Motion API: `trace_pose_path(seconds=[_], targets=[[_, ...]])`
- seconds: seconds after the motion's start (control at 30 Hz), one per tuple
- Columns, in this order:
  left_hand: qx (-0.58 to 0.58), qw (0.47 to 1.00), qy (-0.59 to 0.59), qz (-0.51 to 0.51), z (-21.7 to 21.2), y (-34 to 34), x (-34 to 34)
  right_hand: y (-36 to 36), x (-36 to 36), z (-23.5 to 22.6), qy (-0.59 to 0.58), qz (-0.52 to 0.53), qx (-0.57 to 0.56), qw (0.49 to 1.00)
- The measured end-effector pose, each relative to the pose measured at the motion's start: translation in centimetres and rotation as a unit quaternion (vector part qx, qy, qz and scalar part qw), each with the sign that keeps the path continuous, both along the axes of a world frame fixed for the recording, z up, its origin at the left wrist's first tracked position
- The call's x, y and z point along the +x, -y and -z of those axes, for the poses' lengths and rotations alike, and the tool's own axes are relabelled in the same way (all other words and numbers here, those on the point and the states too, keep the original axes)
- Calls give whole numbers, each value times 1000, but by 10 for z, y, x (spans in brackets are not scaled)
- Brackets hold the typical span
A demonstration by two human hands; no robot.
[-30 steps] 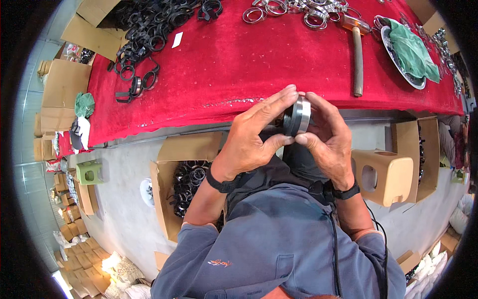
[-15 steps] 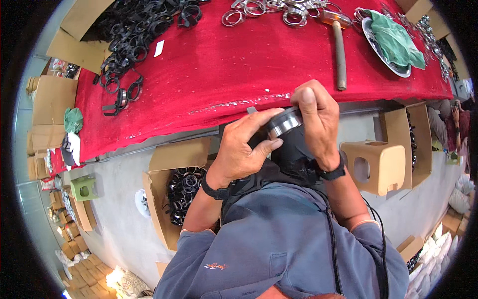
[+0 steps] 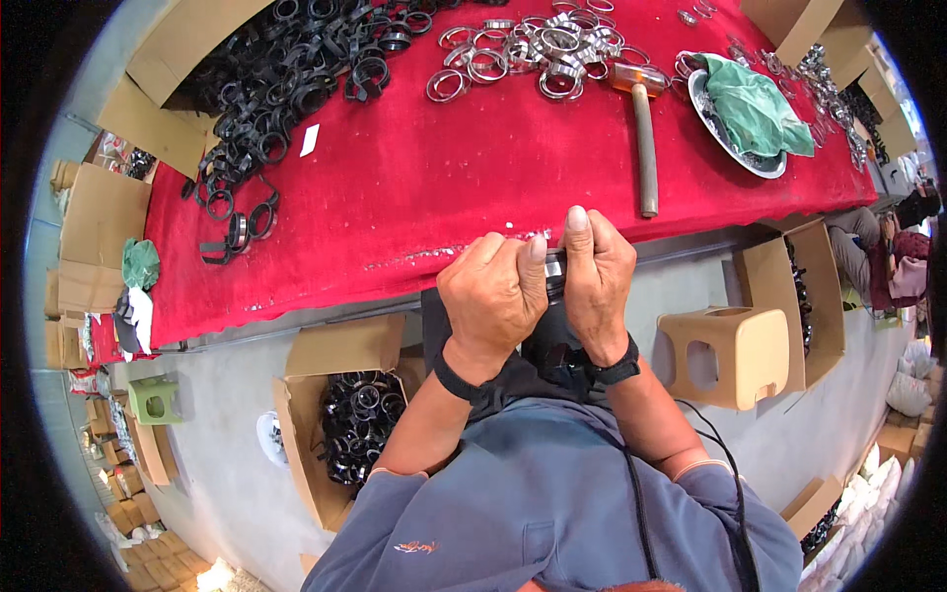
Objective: Assembling metal rings onto plastic circular components at a workbench.
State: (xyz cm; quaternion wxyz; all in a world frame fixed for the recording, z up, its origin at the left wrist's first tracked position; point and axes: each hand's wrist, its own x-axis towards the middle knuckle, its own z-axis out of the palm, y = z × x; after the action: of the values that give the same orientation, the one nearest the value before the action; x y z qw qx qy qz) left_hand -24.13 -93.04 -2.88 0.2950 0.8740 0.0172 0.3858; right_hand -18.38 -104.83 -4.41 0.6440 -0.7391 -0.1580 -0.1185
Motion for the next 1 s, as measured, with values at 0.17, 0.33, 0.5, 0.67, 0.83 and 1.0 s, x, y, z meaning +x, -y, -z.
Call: trace_pose_path(seconds=[0.17,0.33,0.5,0.67,0.83,1.0], targets=[[-30,999,20,1,5,4,10,-7,7,1,-39,18,55,998],[-20,999,46,-12,17,5,26,-11,22,10,-23,44,58,997],[-61,997,52,2,25,15,56,-8,49,20,-7,102,27,994],[-78,997,12,-11,22,2,64,-31,64,34,-39,88,86,992],[-136,979,-67,134,9,8,54,6,82,46,-117,128,56,983],[-248,917,-216,226,15,6,34,28,80,41,-124,130,66,982]])
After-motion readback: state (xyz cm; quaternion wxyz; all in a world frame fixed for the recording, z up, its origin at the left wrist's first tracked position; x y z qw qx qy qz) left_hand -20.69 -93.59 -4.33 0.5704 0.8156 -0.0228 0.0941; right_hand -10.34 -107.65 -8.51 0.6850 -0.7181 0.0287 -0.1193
